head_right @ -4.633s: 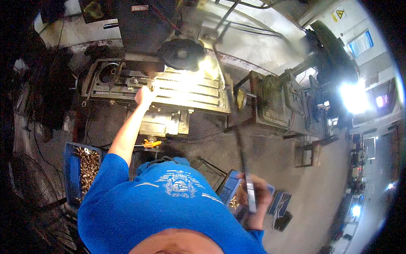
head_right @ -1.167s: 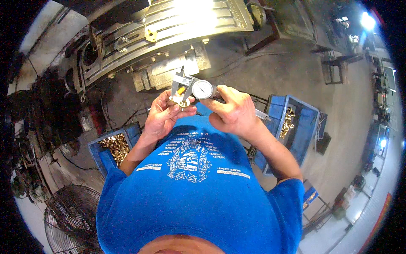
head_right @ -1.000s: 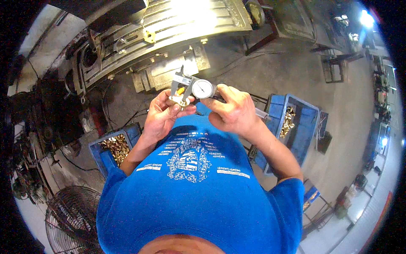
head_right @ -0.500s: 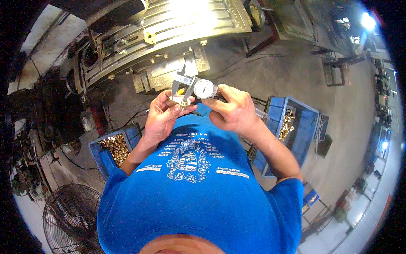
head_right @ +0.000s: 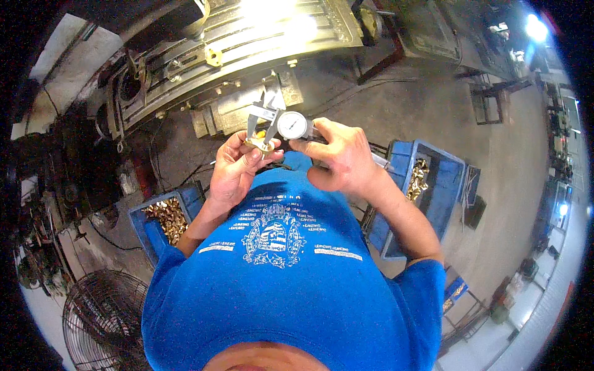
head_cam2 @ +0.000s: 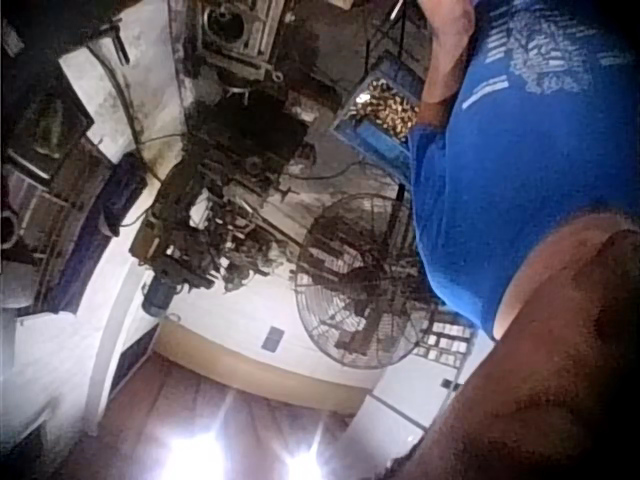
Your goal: The person picks small brass parts from a blue bin, measures them with a dial caliper, and places them into a milling machine. They operate the machine to mill the parts, then remove and measure them again before returning them to the bin. This cycle repeats for several parts.
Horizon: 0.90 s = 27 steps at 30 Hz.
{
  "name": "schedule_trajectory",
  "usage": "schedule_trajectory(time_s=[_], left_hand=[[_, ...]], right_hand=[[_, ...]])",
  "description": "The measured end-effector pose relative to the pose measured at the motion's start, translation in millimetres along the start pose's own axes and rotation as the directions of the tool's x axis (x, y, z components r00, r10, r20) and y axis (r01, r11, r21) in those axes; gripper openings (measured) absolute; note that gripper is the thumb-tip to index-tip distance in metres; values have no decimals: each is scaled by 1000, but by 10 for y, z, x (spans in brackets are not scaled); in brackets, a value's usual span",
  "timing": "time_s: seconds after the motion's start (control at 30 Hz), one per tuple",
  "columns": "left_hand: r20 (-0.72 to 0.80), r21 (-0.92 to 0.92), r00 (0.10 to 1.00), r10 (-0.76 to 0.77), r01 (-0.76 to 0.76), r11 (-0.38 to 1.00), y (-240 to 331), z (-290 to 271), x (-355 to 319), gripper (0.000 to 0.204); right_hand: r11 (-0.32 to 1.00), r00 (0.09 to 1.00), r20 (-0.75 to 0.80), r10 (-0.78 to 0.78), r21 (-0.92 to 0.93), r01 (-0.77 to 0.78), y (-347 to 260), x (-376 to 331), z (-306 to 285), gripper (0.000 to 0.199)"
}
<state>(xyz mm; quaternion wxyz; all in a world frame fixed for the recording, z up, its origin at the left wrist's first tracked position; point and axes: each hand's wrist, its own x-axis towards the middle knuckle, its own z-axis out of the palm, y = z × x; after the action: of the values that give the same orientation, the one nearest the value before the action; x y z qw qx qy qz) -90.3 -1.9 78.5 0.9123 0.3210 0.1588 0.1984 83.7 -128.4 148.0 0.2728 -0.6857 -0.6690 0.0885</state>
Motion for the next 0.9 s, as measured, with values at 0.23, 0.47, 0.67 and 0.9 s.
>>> schedule_trajectory(time_s=[0.23, 0.47, 0.67, 0.9], left_hand=[[-20, -41, 999, -41, 40, 998, -63, -7, 34, 27], [-70, -36, 994, -81, 78, 996, -58, -26, 60, 28], [-41, 75, 995, -94, 96, 992, 2, -54, 112, 24], [-3, 74, 985, -174, 174, 982, 58, -159, 146, 21]], right_hand=[[999, 1000, 4, -27, 25, 26, 208, 11, 29, 17], [1000, 998, 56, -19, 16, 18, 283, 33, 54, 13], [997, 992, 117, -39, -61, 46, 309, 50, 33, 14], [991, 990, 117, -77, -98, 88, 342, 78, 62, 15]])
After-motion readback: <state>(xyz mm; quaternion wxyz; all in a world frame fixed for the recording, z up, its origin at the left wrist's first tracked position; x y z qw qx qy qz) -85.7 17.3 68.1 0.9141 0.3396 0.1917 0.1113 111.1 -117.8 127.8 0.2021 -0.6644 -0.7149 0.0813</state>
